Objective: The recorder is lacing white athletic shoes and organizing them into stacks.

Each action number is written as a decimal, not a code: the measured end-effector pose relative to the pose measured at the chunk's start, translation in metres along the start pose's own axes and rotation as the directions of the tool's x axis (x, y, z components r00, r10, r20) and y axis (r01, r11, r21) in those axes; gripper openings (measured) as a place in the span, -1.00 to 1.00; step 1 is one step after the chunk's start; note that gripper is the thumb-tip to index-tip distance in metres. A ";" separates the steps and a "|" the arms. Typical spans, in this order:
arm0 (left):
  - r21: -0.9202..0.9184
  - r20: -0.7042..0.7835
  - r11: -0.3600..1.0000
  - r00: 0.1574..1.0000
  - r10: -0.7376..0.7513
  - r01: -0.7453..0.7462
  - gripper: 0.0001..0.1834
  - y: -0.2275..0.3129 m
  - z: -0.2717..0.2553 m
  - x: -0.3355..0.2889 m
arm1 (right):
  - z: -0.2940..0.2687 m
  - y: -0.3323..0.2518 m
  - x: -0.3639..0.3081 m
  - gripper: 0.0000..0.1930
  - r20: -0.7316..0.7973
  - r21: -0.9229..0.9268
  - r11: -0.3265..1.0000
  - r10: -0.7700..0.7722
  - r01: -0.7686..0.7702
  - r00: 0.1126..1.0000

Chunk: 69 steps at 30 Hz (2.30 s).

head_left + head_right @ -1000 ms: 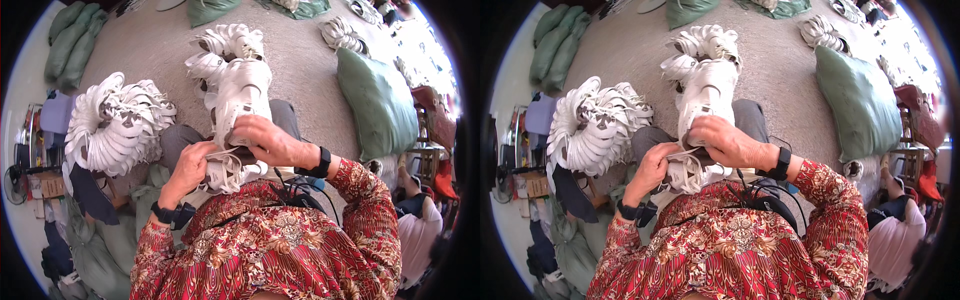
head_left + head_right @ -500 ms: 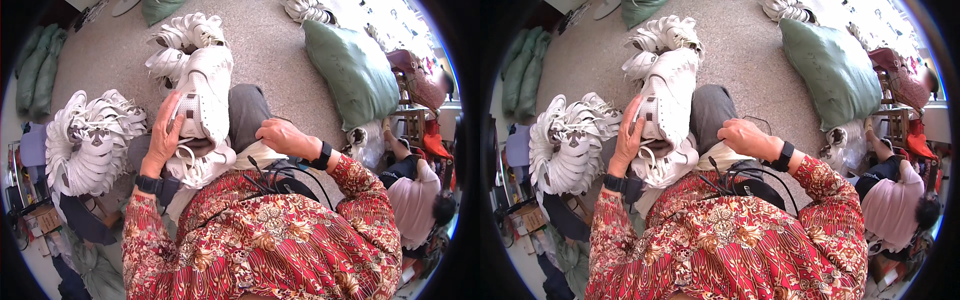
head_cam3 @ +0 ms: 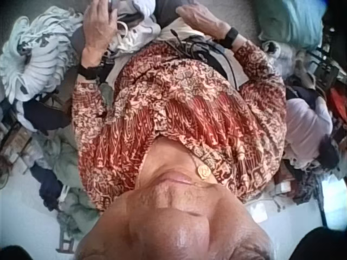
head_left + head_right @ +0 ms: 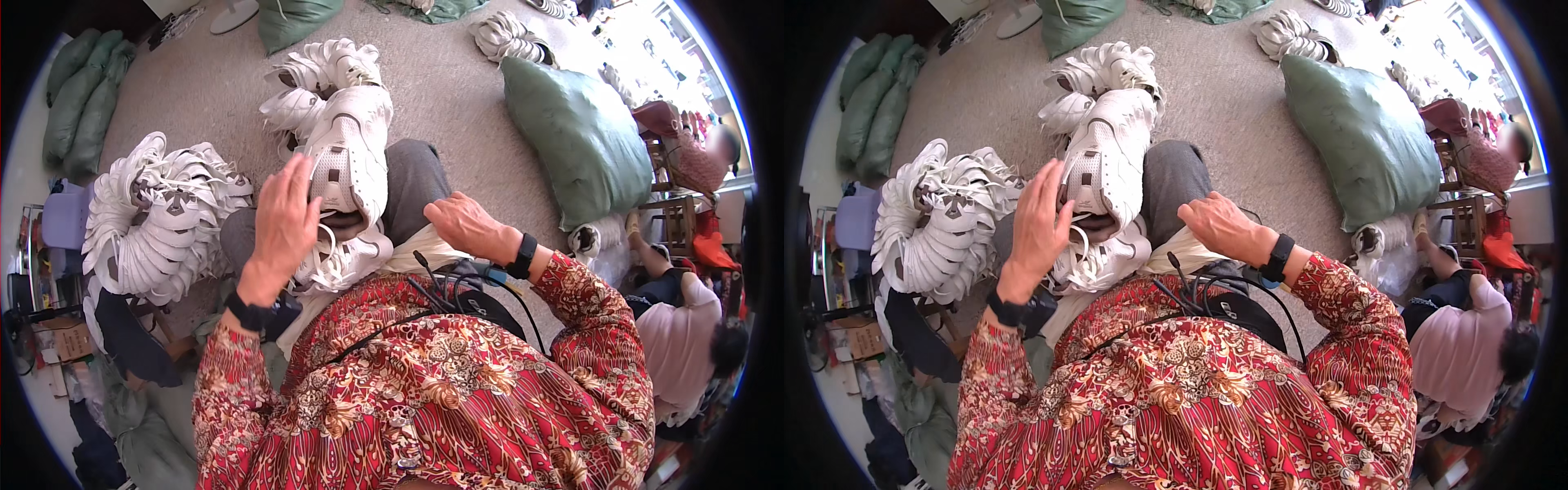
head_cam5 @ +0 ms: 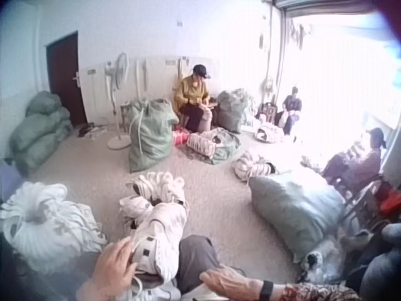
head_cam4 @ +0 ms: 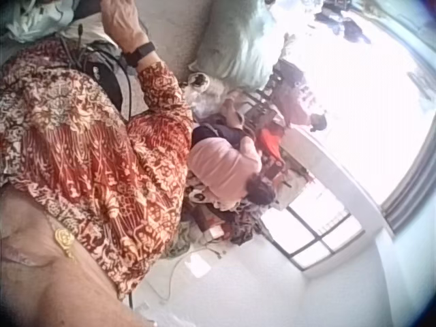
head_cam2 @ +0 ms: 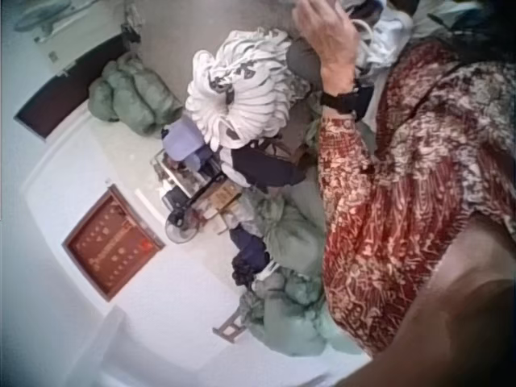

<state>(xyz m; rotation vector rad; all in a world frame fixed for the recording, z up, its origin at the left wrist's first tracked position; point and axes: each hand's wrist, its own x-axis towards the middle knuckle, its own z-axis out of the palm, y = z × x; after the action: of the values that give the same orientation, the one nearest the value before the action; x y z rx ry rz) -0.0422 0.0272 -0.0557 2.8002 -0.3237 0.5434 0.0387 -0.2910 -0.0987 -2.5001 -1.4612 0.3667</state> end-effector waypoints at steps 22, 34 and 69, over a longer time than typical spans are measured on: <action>-0.572 0.664 0.690 0.744 0.071 0.445 -0.82 0.076 0.106 0.000 | -0.006 0.008 -0.043 -0.89 -0.236 0.557 0.823 0.289 -0.114 0.928; -0.654 0.431 0.722 0.895 0.113 0.224 -0.92 0.086 0.095 -0.005 | -0.004 0.000 -0.024 -0.90 -0.402 0.522 0.853 0.209 0.035 0.891; -0.440 -0.243 0.886 0.930 -0.275 0.147 -0.80 -0.023 -0.260 0.112 | -0.138 -0.015 -0.063 -0.82 -0.156 0.934 0.343 0.137 0.101 0.978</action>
<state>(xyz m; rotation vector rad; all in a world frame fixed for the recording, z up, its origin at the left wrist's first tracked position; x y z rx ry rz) -0.0206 0.1091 0.2155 2.2624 -0.0521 0.7365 0.0413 -0.3480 0.0421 -1.4824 -0.7153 0.6867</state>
